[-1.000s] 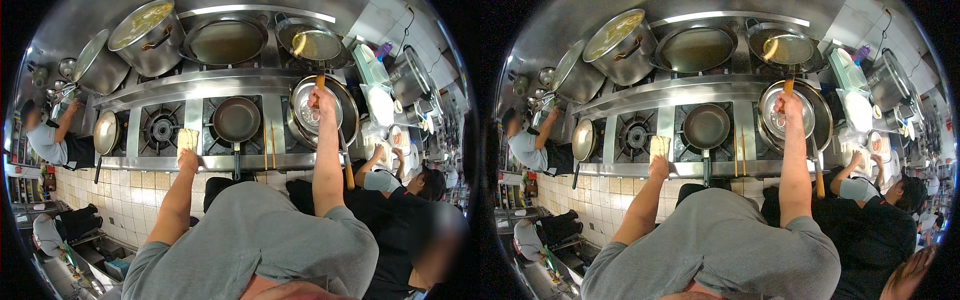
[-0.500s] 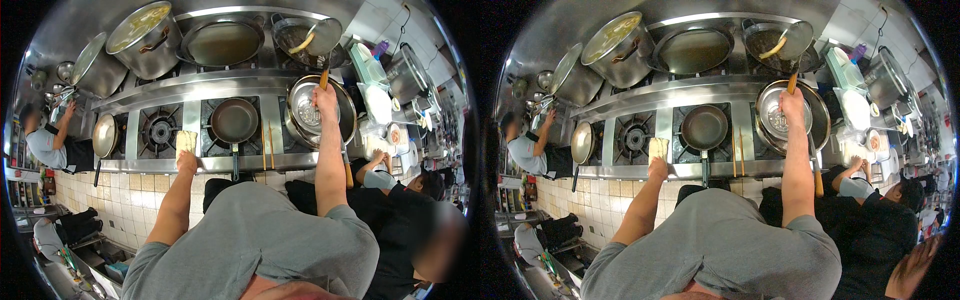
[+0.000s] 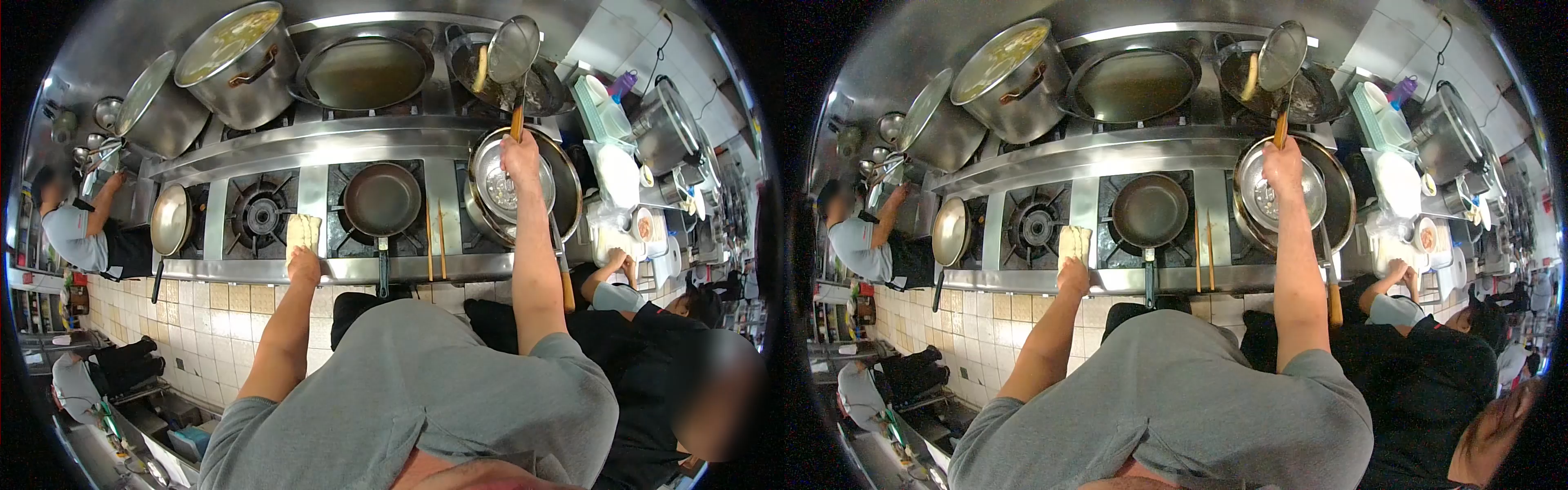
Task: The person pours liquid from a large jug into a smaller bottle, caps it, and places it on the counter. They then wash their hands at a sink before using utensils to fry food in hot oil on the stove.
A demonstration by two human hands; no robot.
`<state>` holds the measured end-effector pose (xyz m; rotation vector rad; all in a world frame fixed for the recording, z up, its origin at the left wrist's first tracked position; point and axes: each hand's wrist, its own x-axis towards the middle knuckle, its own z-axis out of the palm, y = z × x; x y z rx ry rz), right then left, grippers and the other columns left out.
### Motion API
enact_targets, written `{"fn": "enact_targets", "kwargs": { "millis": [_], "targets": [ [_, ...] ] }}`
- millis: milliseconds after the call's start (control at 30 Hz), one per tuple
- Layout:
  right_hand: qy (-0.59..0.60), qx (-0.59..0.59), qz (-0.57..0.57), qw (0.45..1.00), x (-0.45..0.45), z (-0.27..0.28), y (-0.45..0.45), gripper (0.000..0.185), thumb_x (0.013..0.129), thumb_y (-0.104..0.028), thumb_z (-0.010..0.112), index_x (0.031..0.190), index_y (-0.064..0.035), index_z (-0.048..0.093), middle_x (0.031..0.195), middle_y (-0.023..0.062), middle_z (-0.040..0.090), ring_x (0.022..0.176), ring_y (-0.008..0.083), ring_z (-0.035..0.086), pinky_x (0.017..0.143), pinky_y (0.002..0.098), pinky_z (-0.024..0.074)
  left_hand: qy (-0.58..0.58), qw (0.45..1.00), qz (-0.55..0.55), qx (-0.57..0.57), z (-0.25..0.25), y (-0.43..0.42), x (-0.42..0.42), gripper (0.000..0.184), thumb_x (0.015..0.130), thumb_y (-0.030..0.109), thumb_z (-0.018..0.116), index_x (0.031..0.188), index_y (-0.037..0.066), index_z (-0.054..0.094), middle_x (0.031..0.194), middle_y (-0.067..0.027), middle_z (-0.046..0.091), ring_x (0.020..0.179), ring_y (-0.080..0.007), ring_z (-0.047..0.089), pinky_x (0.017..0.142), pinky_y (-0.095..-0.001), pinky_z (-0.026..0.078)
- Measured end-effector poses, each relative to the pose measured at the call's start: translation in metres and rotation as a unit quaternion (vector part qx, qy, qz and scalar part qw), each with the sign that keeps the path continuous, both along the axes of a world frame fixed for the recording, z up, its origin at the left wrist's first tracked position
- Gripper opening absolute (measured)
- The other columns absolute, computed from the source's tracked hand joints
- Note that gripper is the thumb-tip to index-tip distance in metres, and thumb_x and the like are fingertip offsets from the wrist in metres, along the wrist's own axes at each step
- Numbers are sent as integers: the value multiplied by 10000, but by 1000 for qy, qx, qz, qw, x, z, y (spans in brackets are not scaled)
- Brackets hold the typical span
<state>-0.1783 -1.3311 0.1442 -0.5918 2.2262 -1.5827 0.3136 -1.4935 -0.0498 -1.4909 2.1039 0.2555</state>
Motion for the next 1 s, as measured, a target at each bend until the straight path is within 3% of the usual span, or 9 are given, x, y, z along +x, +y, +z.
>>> {"fn": "enact_targets", "kwargs": {
  "millis": [633, 700, 1000],
  "targets": [
    [-14, -19, -6, 1000, 17, -8, 2, 200, 934, -128, 571, 1070, 17, 590, 705, 83, 599, 502, 173, 573, 483, 344, 470, -6, 1000, -24, -17, 2, 3, 0, 472, 975, 122, 518, 1413, -38, 453, 1518, -237, 420, 1382, -321, 488, 1066, -359, 491],
    [-12, -18, -15, 1000, 23, -7, 1, 75, 922, -71, 536, 962, -12, 559, 617, 37, 520, 451, 133, 488, 409, 304, 423, -2, 1000, -18, -2, 4, 2, 1, 472, 979, 117, 507, 1424, -29, 448, 1551, -231, 389, 1398, -324, 469, 1085, -366, 474],
    [-7, -27, -19, 999, 20, -17, 3, 75, 914, -90, 560, 930, -16, 556, 603, 45, 524, 463, 148, 510, 418, 324, 423, -13, 1000, 1, 2, 3, 2, -5, 451, 990, 125, 491, 1416, -23, 472, 1549, -221, 398, 1420, -326, 441, 1070, -381, 489]
  ]
}}
